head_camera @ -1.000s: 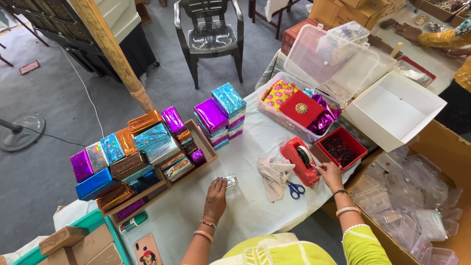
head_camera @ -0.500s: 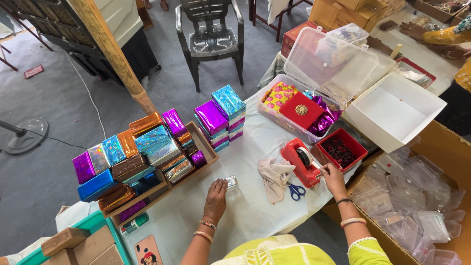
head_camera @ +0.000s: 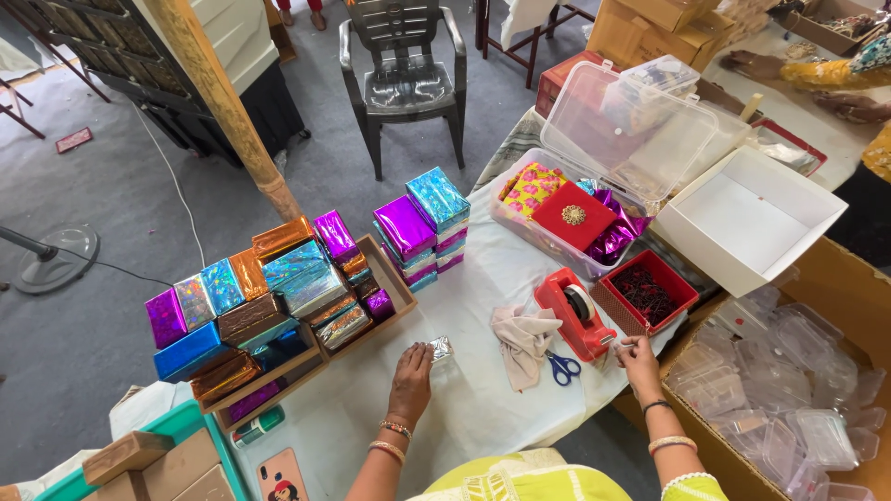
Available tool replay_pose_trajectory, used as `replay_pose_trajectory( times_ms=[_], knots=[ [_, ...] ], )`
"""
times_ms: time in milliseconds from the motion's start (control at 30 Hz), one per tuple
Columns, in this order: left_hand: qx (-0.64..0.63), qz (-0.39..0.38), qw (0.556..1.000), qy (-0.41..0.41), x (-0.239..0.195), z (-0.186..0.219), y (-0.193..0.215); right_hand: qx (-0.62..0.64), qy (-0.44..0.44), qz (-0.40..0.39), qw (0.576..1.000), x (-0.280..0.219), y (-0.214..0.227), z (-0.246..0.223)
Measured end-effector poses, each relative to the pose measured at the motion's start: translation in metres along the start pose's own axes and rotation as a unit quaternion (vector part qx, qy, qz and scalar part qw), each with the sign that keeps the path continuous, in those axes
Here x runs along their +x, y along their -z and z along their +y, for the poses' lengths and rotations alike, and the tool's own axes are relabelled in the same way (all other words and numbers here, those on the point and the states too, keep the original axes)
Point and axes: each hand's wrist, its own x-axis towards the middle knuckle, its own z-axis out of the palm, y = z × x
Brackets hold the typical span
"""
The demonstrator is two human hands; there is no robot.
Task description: Wrapping small jewelry boxes in decorative metallic foil and arranging them in sets.
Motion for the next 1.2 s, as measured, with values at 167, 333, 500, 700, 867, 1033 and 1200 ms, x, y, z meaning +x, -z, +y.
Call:
replay_pose_trajectory(
  times_ms=[167,333,500,700,867,1033,1200],
  knots=[
    [-0.007,0.001,1.000,0.001,0.000,0.001,0.002,0.122,-0.037,-0.050,0.991,0.009,-0.002,0.037],
    [-0.005,0.012,1.000,0.000,-0.001,0.000,-0.003,0.216,-0.064,-0.037,0.974,0.005,-0.023,0.059],
    [-0.001,0.016,1.000,-0.003,-0.001,0.001,-0.003,0.085,-0.090,-0.041,0.991,-0.021,-0.044,0.105],
    [-0.031,0.042,0.999,-0.005,-0.004,0.000,-0.006,-0.038,0.033,0.016,0.999,-0.086,-0.079,0.053],
    [-0.040,0.040,0.998,-0.003,-0.004,0.000,-0.007,-0.031,0.088,-0.084,0.992,-0.109,-0.135,-0.031],
    [-0.042,0.042,0.998,0.000,-0.005,0.003,-0.005,-0.036,0.105,-0.194,0.975,-0.130,-0.207,-0.119],
    [-0.040,0.047,0.998,-0.004,-0.003,0.005,-0.003,-0.038,0.104,-0.303,0.947,-0.141,-0.272,-0.171]
  ],
)
